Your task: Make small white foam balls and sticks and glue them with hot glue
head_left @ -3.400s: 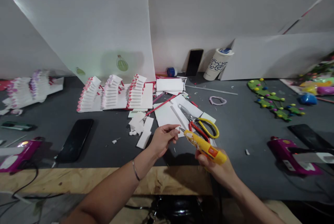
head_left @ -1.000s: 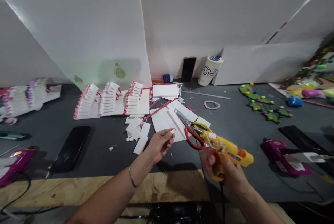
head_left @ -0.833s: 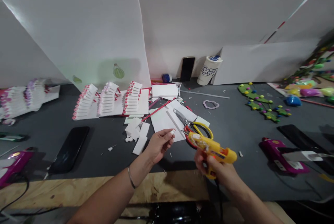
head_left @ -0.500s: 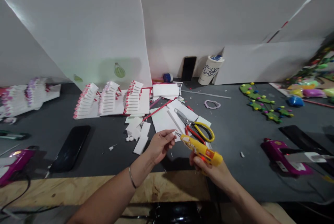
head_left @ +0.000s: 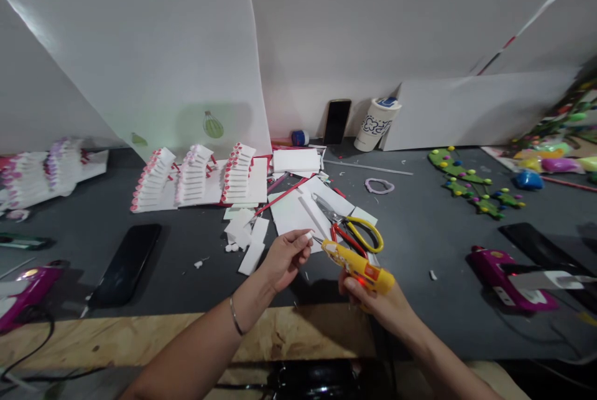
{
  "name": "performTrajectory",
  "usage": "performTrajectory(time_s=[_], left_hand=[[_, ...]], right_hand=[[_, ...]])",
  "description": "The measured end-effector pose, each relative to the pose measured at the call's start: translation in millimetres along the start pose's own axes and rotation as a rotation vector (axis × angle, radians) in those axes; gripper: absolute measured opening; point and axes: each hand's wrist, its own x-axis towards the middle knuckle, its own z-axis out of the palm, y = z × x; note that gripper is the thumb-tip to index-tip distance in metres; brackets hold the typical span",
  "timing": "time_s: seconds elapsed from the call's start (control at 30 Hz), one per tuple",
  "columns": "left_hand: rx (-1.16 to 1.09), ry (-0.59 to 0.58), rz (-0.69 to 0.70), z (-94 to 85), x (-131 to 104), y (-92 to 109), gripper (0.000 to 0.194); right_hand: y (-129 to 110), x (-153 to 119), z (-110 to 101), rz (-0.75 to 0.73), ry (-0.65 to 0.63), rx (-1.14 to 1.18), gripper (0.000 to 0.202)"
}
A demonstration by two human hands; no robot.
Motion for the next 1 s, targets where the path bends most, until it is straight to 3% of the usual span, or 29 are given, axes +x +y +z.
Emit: performTrajectory(time_s=[0.4,0.73,1.0], left_hand=[[-0.043,-0.023,-0.017,2.7,-2.4,4.9,0.039],[-0.056,-0.119,-0.001,1.5,-2.5,3.4,0.04],[-0.064,-0.137,-0.029,0.0,-2.1,3.5,0.034]], right_hand=[[-5.9,-10.1,-13.9,-0.13,-0.021,-0.04,0.044],[-12.3,-8.9,-27.4,-0.181,0.075,-0.138,0.05],[-7.2,-3.0,-37.0,-0.183,0.212,-0.066,0.046]])
